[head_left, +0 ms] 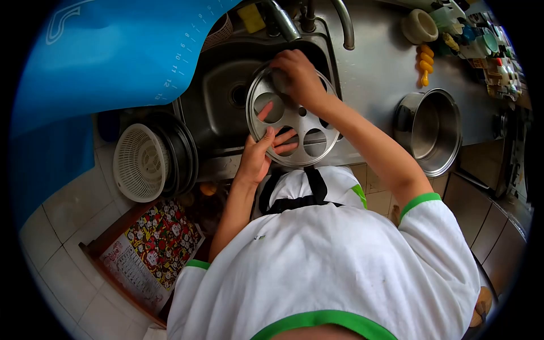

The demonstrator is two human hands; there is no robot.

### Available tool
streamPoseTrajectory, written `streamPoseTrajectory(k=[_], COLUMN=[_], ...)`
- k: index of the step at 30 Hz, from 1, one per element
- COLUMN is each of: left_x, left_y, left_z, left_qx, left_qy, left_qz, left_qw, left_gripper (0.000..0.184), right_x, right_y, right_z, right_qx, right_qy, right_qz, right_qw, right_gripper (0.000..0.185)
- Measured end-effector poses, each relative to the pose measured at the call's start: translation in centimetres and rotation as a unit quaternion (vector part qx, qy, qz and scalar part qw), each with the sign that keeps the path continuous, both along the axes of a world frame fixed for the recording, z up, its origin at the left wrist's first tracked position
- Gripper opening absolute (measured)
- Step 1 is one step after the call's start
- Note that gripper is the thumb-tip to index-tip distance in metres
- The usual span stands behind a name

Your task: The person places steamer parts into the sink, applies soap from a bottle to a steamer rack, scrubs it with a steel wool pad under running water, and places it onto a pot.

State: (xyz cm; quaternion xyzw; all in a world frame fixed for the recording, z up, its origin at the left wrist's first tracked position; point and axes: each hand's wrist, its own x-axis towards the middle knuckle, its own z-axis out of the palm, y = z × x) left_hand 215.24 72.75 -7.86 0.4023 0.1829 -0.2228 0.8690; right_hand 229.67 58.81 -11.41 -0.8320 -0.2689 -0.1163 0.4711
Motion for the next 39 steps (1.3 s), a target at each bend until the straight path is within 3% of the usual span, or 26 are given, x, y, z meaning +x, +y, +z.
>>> streamPoseTrajectory(k=[3, 7, 10, 15, 17, 21, 25, 28, 29, 32, 34, 35, 38, 39], left_x=[0.5, 0.4, 0.3, 0.8, 1.1, 0.8, 1.1, 0.7, 0.8, 1.4, 1.8, 2.1, 3.0, 3.3], left_y=[0.3, 0.2, 0.2, -0.2, 0.2, -0.4, -0.3, -0.8, -0.7, 0.2, 0.5, 0.8, 1.8, 2.0], left_z=[0.8, 0.4, 0.3, 0.6, 0.5, 0.6, 0.3, 1.1, 1.2, 1.4, 1.9, 1.9, 1.8, 1.7], left_qx=[-0.006, 0.015, 0.032, 0.022, 0.025, 0.040, 0.033, 0.030, 0.033, 0.057, 0.112, 0.115, 0.156, 0.154], left_qy=[-0.005, -0.002, -0.004, -0.010, -0.004, 0.001, -0.013, -0.006, 0.008, 0.014, 0.015, 0.013, 0.013, 0.023], left_qz=[0.005, 0.000, 0.000, 0.009, 0.005, 0.008, 0.013, 0.033, 0.036, 0.023, 0.000, 0.000, -0.036, -0.051], left_qw=[1.000, 1.000, 0.999, 1.000, 1.000, 0.999, 0.999, 0.999, 0.999, 0.998, 0.994, 0.993, 0.987, 0.987], left_gripper=[0.059, 0.060, 0.060, 0.054, 0.054, 0.051, 0.055, 0.064, 0.066, 0.065, 0.060, 0.060, 0.054, 0.053], right_x=[-0.8, 1.3, -1.9, -1.1, -3.0, -0.6, -2.9, 0.1, 0.8, 1.8, 2.7, 2.5, 0.9, 0.6], right_y=[1.0, 0.0, 2.5, 2.3, 2.9, 2.2, 2.6, 1.1, 0.8, 0.1, 0.0, 0.3, 1.4, 1.6], right_z=[1.0, -0.6, 1.9, 2.5, 3.1, 1.4, 1.7, -0.2, 0.3, 1.3, 1.0, 1.6, 3.4, 4.0], right_qx=[0.008, -0.039, -0.012, -0.022, -0.027, 0.003, 0.031, 0.003, 0.038, 0.054, -0.019, -0.016, -0.049, -0.049], right_qy=[0.012, -0.008, 0.011, 0.035, 0.039, 0.089, 0.108, 0.130, 0.161, 0.132, 0.072, 0.070, 0.041, 0.042], right_qz=[0.080, -0.011, 0.123, 0.061, 0.137, 0.012, 0.076, -0.027, -0.040, -0.042, 0.072, 0.072, 0.288, 0.288], right_qw=[0.997, 0.999, 0.992, 0.997, 0.989, 0.996, 0.991, 0.991, 0.985, 0.989, 0.995, 0.995, 0.955, 0.955], right_gripper=[0.025, 0.026, 0.031, 0.031, 0.029, 0.026, 0.025, 0.023, 0.015, 0.013, 0.023, 0.023, 0.026, 0.026])
